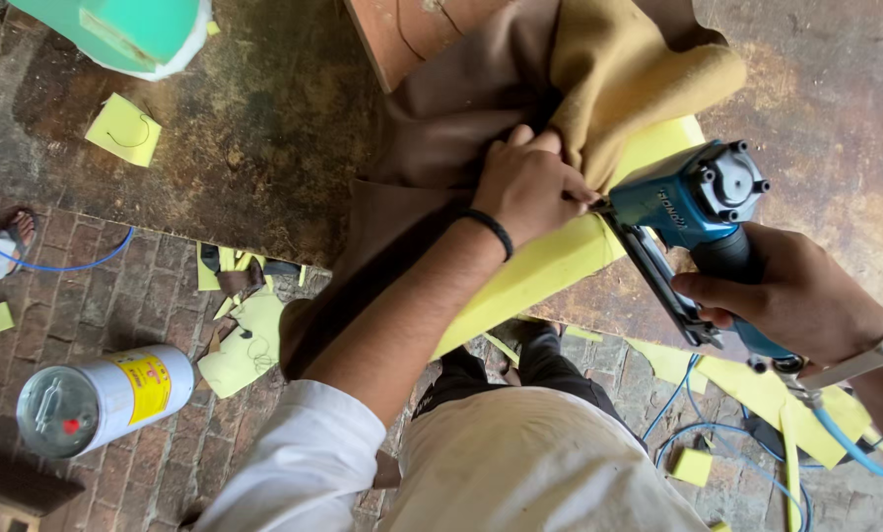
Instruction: The person staples brown fabric over a yellow foam cushion using a pneumatic staple gun, creating a tufted pattern by pulling and securing the fabric at multiple points. They trim excess fabric with scissors and continue stapling around the edges to secure the upholstery.
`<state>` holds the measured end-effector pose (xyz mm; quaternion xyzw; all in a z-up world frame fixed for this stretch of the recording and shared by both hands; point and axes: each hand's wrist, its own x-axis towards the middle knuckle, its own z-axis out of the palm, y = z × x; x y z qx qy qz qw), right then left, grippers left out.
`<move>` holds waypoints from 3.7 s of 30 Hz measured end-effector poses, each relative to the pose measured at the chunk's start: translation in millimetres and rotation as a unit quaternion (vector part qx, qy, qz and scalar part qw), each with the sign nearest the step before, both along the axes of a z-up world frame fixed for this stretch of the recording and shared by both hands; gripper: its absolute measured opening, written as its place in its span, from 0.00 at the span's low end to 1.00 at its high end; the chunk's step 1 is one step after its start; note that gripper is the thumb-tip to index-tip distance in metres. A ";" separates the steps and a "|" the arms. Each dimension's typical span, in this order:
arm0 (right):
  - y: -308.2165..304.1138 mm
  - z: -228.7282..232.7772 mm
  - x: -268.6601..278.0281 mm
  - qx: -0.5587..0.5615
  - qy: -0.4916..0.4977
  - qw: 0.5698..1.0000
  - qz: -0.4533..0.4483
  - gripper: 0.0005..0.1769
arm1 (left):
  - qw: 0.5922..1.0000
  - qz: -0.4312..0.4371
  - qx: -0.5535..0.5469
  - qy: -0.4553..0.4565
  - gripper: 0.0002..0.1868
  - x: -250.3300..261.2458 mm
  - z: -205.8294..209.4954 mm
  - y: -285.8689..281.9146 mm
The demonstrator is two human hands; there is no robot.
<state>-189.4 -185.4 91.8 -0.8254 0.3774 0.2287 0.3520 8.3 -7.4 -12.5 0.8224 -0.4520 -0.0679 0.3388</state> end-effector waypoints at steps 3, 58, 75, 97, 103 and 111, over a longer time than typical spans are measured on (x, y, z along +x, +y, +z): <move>12.4 1.2 13.9 -0.008 -0.004 1.000 0.015 0.18 | 1.000 -0.008 0.027 0.013 0.05 1.2 -0.5 3.0; 25.9 -1.2 43.2 -0.057 0.138 0.989 -0.011 0.08 | 0.991 -0.017 -0.125 0.050 0.06 5.8 -18.7 2.0; 15.8 9.9 60.4 -0.007 0.094 0.995 -0.038 0.13 | 0.986 0.003 -0.140 0.089 0.11 6.0 -21.4 -1.4; 23.0 11.5 77.1 -0.003 0.152 0.988 -0.036 0.11 | 0.986 -0.002 -0.116 0.117 0.22 7.2 -13.5 -0.6; 25.7 15.3 91.2 -0.016 0.179 0.983 0.034 0.19 | 0.980 -0.004 -0.160 0.117 0.19 8.3 -20.2 1.1; 1.6 -7.6 59.7 0.078 0.115 0.990 -0.039 0.17 | 0.978 -0.024 -0.189 0.090 0.18 12.1 -20.9 4.0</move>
